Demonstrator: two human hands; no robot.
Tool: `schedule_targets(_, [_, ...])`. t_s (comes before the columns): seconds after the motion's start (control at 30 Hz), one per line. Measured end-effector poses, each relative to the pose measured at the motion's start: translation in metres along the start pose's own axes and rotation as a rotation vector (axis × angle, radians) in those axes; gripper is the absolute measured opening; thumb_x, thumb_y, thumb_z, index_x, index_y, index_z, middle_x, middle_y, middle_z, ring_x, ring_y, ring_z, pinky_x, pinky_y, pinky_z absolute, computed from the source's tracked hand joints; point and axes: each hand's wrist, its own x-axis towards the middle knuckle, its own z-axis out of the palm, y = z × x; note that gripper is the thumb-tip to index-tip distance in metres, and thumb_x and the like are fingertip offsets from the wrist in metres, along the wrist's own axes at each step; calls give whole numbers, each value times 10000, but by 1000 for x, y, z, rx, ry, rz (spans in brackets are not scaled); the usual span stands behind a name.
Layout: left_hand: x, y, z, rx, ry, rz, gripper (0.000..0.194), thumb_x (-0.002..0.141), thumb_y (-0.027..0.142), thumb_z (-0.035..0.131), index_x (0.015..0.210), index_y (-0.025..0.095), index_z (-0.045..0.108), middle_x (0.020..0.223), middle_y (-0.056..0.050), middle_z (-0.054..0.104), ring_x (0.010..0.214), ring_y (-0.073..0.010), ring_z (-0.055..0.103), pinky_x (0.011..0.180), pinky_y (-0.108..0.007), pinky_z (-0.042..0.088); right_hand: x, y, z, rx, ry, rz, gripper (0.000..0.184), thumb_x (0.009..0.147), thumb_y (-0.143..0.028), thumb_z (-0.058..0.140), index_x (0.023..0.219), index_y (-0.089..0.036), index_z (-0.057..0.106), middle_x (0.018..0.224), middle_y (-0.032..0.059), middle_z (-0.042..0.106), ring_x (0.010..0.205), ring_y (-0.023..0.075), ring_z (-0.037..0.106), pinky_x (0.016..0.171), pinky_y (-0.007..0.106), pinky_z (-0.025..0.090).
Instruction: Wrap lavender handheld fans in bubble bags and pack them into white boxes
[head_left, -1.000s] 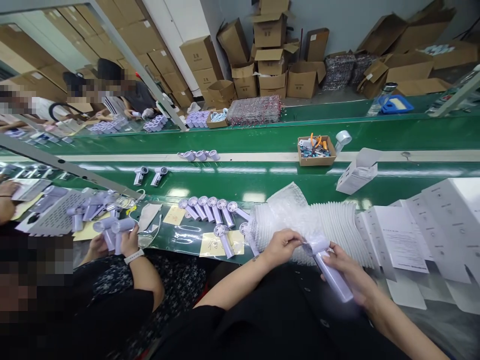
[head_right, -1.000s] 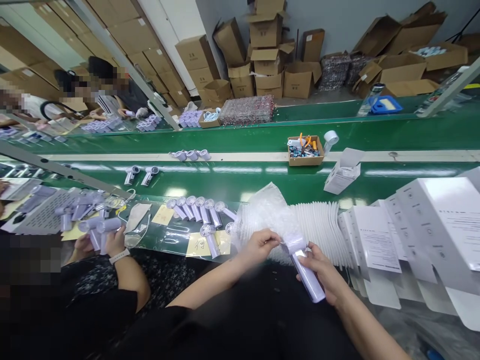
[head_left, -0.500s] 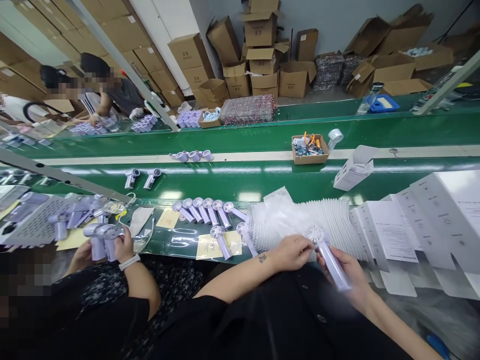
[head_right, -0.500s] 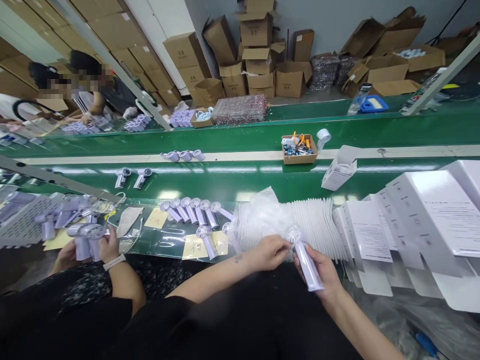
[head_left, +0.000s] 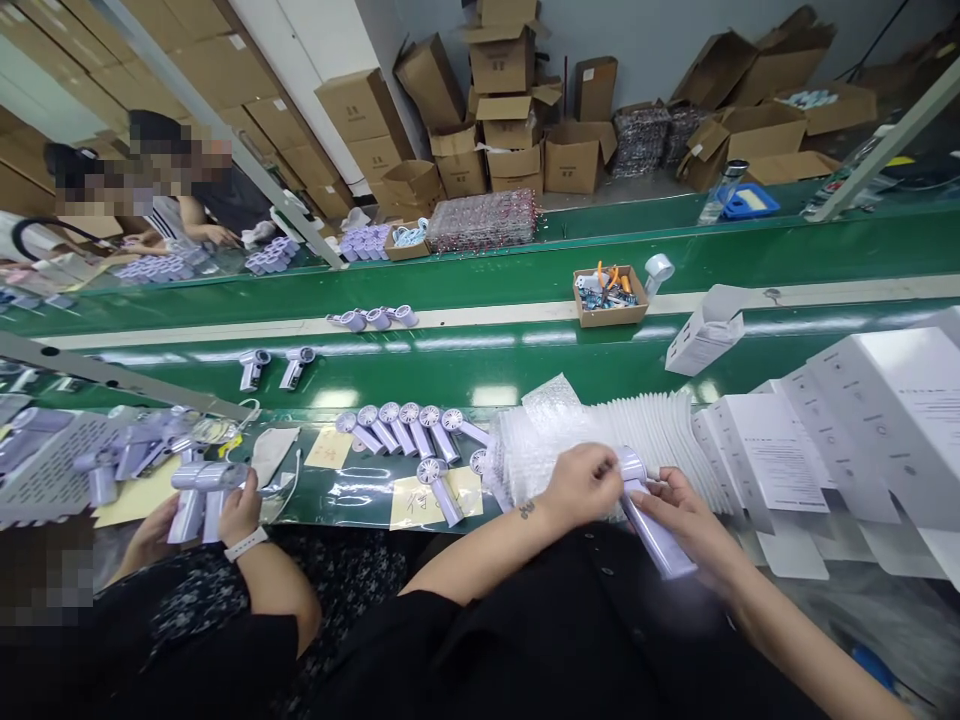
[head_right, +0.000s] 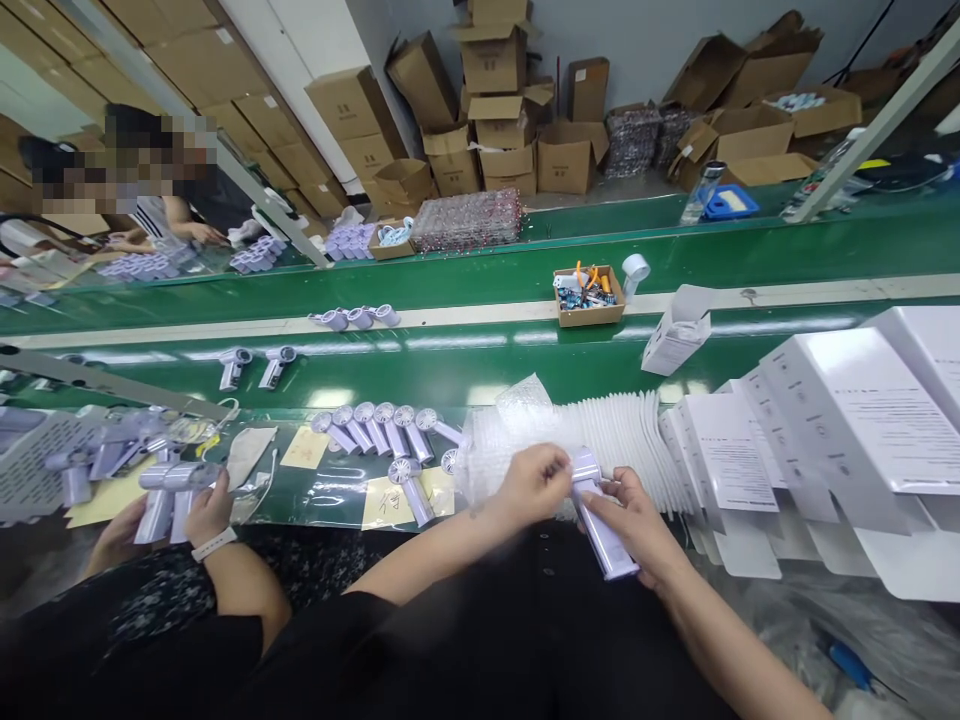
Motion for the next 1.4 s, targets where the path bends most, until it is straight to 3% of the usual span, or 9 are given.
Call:
schedule_targets(0.1, [8, 0, -7, -93, -8, -302, 180, 786, 298, 503, 818, 163, 617, 686, -8, 609, 624, -132, 541, 602, -241, 433, -1, 3, 0, -216, 11, -34, 451, 687, -388, 732, 989, -263, 422, 780, -29, 614, 567, 156, 593, 507, 271, 454])
schedule_targets(0.23, [0, -5, -8, -90, -62, -360, 334, 675, 394, 679, 928, 181, 632, 724, -2, 624, 674, -158, 562, 657, -268, 442, -5, 14, 2, -476, 128, -180, 484, 681, -395, 710, 1062, -249, 450, 637, -42, 564, 517, 161, 533, 490, 276, 397])
schedule_targets(0.4, [-9, -16, 1, -366, 21, -522, 119, 765, 239, 568, 816, 144, 619, 643, 1, 585, 607, -124, 546, 588, -235, 440, -10, 21, 1, -726, 157, -301, 542, 676, -381, 684, 1141, -223, 456, 739, -3, 570, 577, 163, 518, 588, 323, 423])
schedule_targets(0.53, [-12, -8, 0, -142, 111, -96, 142, 805, 199, 478, 811, 155, 613, 749, -48, 609, 718, -155, 554, 672, -277, 462, -5, 19, 1, -649, 121, -288, 696, 611, -346, 730, 1224, -240, 419, 963, 35, 577, 647, 154, 526, 670, 339, 454])
schedule_targets(0.67, [-16, 1, -5, 244, -126, 494, 197, 784, 138, 436, 863, 151, 616, 765, -84, 581, 787, -201, 535, 728, -324, 458, 1, 11, 6, -454, -46, -197, 680, 566, -245, 733, 1199, -228, 485, 888, 7, 589, 809, 200, 568, 792, 365, 462])
schedule_targets(0.87, [-17, -3, -4, 79, -76, 319, 203, 879, 254, 458, 1025, 159, 564, 855, -73, 580, 845, -181, 545, 796, -323, 465, 1, 14, 3, -395, -44, -152, 559, 613, -285, 748, 1107, -219, 495, 786, -28, 515, 769, 173, 552, 755, 324, 458])
schedule_targets(1.03, [-23, -6, -2, -128, 105, -13, 602, 662, 470, 734, 1132, 158, 522, 1042, -95, 577, 969, -219, 553, 841, -349, 474, -1, 17, -1, -391, -19, -225, 706, 623, -289, 760, 1223, -241, 392, 829, -36, 491, 782, 162, 540, 749, 297, 441])
schedule_targets(1.3, [-23, -8, -10, 195, -114, 675, 297, 895, 316, 450, 1135, 176, 556, 990, -72, 647, 981, -171, 585, 1016, -400, 394, 4, 11, 7, 5, -228, 7, 456, 559, -168, 753, 973, -217, 569, 802, -22, 595, 747, 162, 568, 668, 284, 441])
schedule_targets(1.4, [-29, -13, -7, 280, 27, 713, 349, 855, 381, 538, 1142, 184, 552, 1059, -100, 615, 1050, -220, 549, 955, -426, 436, 9, 7, 6, 205, -105, 19, 411, 551, -181, 776, 884, -222, 538, 749, -30, 606, 678, 154, 582, 627, 278, 453])
